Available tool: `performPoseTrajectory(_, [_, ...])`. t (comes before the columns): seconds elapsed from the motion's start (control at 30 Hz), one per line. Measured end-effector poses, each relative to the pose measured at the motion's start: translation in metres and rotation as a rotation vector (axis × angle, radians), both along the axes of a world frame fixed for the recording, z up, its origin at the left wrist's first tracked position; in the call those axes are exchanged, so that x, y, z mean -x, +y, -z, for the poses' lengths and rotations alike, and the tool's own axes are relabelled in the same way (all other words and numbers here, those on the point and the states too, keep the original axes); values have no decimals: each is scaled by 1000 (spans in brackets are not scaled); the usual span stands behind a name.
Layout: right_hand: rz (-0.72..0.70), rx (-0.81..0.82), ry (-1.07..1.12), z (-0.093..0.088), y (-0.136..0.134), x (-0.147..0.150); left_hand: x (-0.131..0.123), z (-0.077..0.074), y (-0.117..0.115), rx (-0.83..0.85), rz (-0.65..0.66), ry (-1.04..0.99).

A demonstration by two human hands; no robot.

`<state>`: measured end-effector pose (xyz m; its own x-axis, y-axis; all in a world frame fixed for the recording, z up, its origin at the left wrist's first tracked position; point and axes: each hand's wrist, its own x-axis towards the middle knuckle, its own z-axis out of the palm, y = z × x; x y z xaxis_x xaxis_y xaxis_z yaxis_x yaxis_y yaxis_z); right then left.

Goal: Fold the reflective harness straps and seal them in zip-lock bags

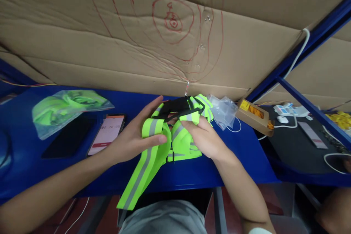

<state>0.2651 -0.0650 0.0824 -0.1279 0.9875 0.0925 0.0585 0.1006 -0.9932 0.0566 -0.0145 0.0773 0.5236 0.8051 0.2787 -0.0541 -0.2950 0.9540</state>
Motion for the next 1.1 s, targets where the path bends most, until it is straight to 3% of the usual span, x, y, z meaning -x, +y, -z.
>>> performPoseTrajectory(0.17, [-1, -72, -119, -10, -3, 0, 2, -16, -2, -40, 102, 125])
performPoseTrajectory(0.33, [44, -213, -186, -33, -11, 4, 0, -34, -16, -68, 37, 28])
performPoseTrajectory(0.47, [-64, -150, -46, -52, -12, 13, -8, -35, -28, -4, -50, 1])
performPoseTrajectory(0.57, [-156, -65, 88, -56, -9, 14, -7, -29, -27, -8, -70, 5])
performPoseTrajectory(0.77, [-153, 79, 93, -31, 3, 10, -5, -6, -11, 122, -52, -57])
performPoseTrajectory(0.87, [-111, 54, 113, -14, 10, 16, -13, 8, -7, 166, -83, -96])
performPoseTrajectory(1.03, [-164, 60, -38, 5, 24, 17, -17, 23, 1, 305, 5, -86])
performPoseTrajectory(1.1, [-68, -50, -153, 7, 29, 13, -16, 24, 6, 314, 24, -102])
